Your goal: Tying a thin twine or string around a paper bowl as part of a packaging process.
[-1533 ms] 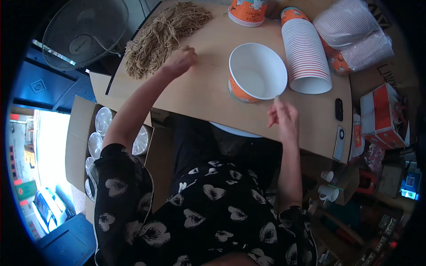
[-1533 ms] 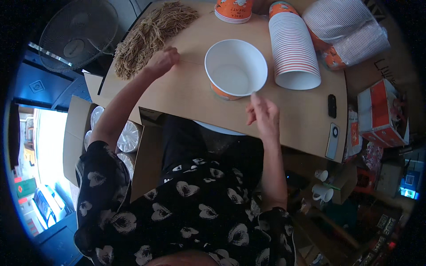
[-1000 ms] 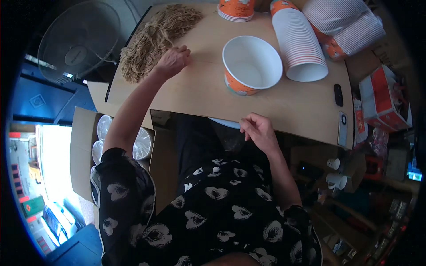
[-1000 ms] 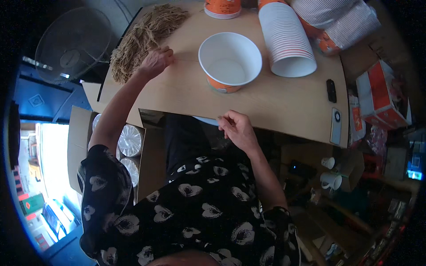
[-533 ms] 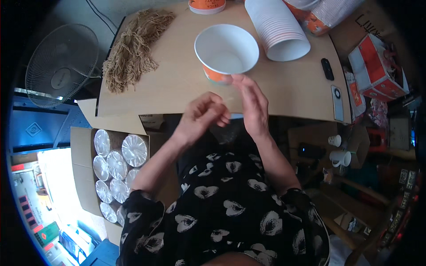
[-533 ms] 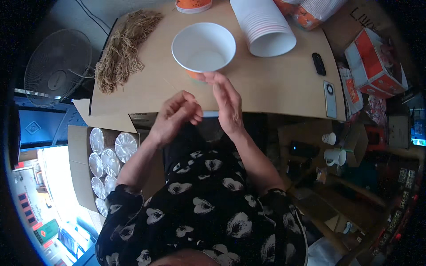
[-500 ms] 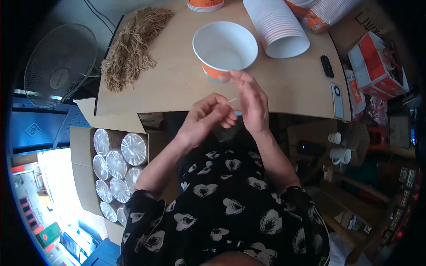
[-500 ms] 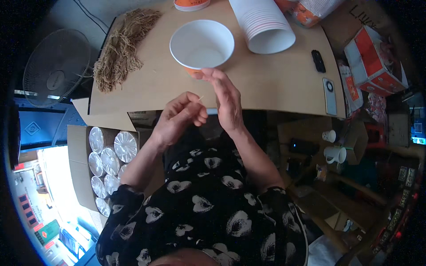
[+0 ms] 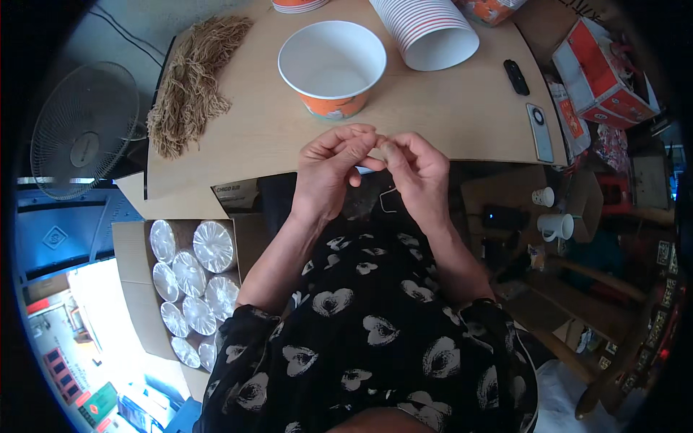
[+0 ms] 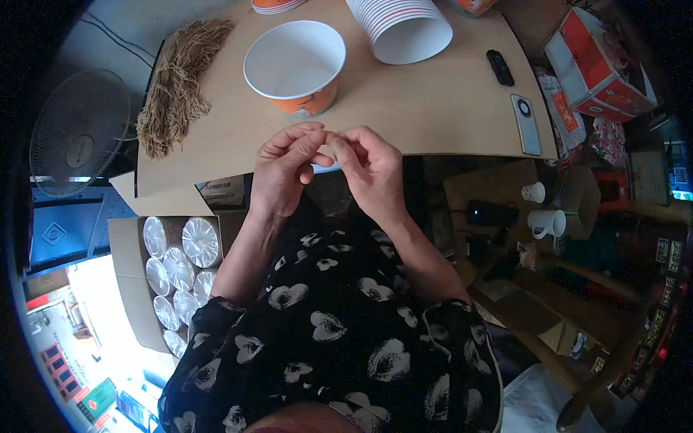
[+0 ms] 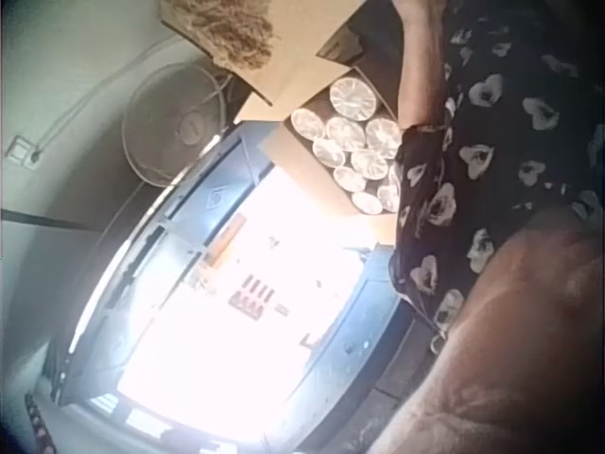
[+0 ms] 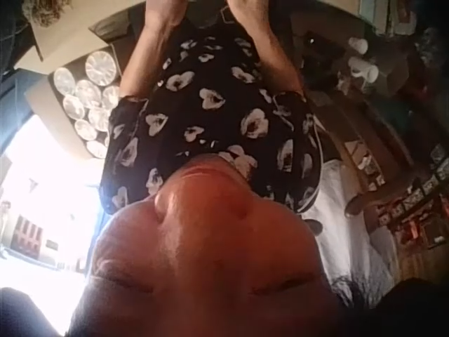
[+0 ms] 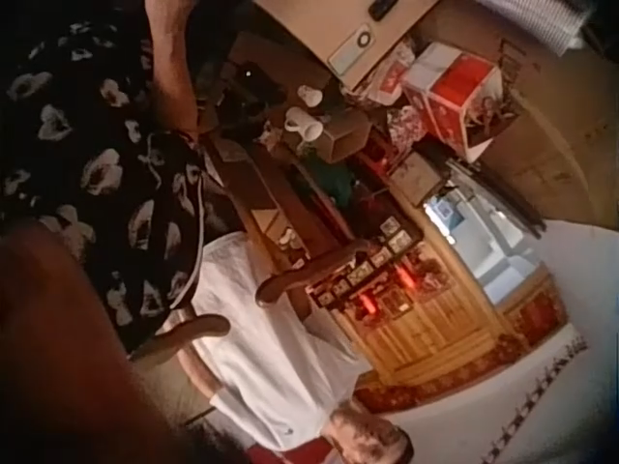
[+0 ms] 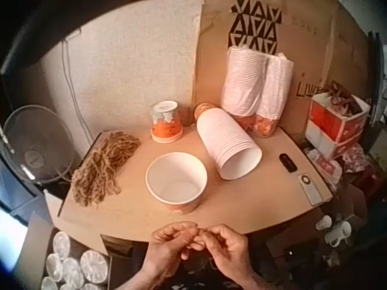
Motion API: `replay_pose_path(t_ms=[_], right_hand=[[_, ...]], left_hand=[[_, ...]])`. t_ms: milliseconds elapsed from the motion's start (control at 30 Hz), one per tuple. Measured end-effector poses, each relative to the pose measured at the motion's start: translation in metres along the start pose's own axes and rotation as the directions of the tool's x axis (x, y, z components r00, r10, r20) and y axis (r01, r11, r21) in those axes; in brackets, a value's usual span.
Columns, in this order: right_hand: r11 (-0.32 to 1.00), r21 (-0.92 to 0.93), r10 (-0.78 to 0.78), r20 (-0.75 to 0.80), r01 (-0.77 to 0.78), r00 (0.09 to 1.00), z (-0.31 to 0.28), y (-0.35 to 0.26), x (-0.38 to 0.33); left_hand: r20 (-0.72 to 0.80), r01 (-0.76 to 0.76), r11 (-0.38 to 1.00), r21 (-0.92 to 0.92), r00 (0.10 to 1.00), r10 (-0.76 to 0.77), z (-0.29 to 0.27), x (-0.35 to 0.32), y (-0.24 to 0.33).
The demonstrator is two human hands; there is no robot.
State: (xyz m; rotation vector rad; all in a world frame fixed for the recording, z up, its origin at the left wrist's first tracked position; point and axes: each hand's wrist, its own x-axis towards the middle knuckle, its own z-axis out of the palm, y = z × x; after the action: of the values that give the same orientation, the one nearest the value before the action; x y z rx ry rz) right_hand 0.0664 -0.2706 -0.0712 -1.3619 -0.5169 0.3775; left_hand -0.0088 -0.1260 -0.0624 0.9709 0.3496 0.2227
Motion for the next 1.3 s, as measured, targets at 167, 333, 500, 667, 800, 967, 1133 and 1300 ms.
replay_pose_path(t_ms=[167, 333, 500, 667, 800, 967, 1133, 1300], right_hand=[[0.982, -0.166, 0.114, 0.16, -0.087, 0.981, -0.019, 0.001, -0.011], [0.992, 0.024, 0.124, 0.088, -0.127, 0.988, -0.008, 0.004, -0.004], [0.99, -0.121, -0.082, -0.091, 0.07, 0.993, -0.013, 0.009, 0.007], [0.978, -0.107, -0.199, -0.2, 0.18, 0.959, 0.005, 0.026, 0.037], [0.969, -0.17, -0.213, -0.19, 0.182, 0.958, 0.011, 0.045, 0.046], [0.978, -0.143, -0.179, -0.187, 0.154, 0.966, 0.014, 0.052, 0.051], [0.981, -0.144, -0.16, -0.189, 0.134, 0.969, 0.016, 0.054, 0.056], [0.979, -0.154, -0.16, -0.193, 0.131, 0.968, 0.016, 0.057, 0.061]], left_hand=[[-0.065, -0.02, 0.999, 0.036, 0.998, 0.022, -0.005, -0.001, -0.004], [-0.007, -0.138, 0.95, 0.281, 0.989, 0.146, -0.005, 0.003, -0.012], [0.23, -0.49, 0.443, 0.751, 0.822, 0.52, -0.007, 0.027, 0.024], [0.476, -0.351, -0.322, 0.88, 0.659, 0.582, -0.023, 0.064, 0.047], [0.483, -0.352, -0.334, 0.874, 0.703, 0.522, -0.031, 0.072, 0.039], [0.456, -0.373, -0.262, 0.89, 0.715, 0.529, -0.028, 0.074, 0.034], [0.453, -0.389, -0.235, 0.891, 0.719, 0.527, -0.029, 0.075, 0.034], [0.443, -0.386, -0.221, 0.896, 0.726, 0.526, -0.026, 0.075, 0.036]])
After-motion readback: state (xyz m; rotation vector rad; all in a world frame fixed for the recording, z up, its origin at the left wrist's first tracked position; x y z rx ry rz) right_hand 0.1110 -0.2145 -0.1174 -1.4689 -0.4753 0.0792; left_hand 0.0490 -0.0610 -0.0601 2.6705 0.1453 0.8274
